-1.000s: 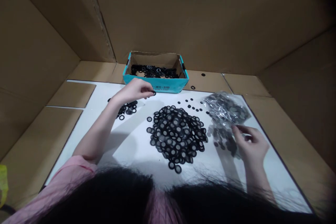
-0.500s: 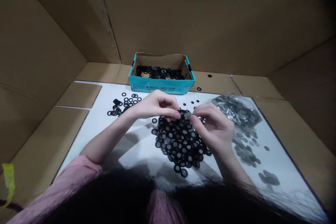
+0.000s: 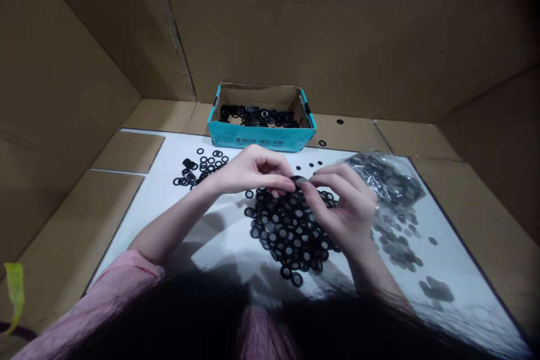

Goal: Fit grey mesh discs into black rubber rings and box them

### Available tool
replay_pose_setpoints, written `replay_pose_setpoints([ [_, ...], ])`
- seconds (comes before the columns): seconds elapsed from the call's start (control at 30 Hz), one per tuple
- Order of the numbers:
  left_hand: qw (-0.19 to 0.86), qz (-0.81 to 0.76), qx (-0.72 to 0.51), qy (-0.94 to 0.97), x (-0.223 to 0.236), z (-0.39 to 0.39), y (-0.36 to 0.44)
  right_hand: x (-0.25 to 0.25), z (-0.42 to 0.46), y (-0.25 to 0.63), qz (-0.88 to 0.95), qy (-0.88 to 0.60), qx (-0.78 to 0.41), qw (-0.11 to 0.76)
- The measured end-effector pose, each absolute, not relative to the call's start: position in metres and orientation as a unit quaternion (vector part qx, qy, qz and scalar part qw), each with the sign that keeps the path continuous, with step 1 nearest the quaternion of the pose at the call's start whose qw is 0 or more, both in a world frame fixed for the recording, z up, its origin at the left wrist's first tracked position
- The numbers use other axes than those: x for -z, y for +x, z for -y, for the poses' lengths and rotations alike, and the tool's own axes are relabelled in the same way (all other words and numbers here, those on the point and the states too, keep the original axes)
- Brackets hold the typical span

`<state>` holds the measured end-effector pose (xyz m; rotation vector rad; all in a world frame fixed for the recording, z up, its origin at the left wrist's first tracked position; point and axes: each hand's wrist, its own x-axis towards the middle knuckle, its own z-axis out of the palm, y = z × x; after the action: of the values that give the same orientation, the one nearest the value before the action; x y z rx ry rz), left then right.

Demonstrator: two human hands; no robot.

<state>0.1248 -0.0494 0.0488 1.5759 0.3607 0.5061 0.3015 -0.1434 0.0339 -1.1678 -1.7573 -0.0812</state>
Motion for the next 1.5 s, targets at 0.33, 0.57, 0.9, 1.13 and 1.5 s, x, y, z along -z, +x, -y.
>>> replay_pose_setpoints([
  [0.33,0.681,-0.166,-0.212,0.681,-0.045,0.047,0.125,-0.035,0.138,0.305,0.763,-0.498,0.000,0.412],
  [0.57,0.656,-0.165,-0.208,0.707,-0.046,0.048,0.125,-0.031,0.135,0.305,0.776,-0.477,-0.029,0.412],
  [0.9,0.635,-0.169,-0.250,0.711,-0.047,0.055,0.129,-0.031,0.135,0.304,0.738,-0.460,-0.141,0.472],
  [1.13,0.655,-0.159,-0.191,0.714,-0.052,0.054,0.125,-0.030,0.136,0.306,0.724,-0.431,-0.208,0.496],
  [1.5,0.672,-0.159,-0.164,0.704,-0.055,0.052,0.122,-0.031,0.139,0.304,0.727,-0.435,-0.211,0.488],
])
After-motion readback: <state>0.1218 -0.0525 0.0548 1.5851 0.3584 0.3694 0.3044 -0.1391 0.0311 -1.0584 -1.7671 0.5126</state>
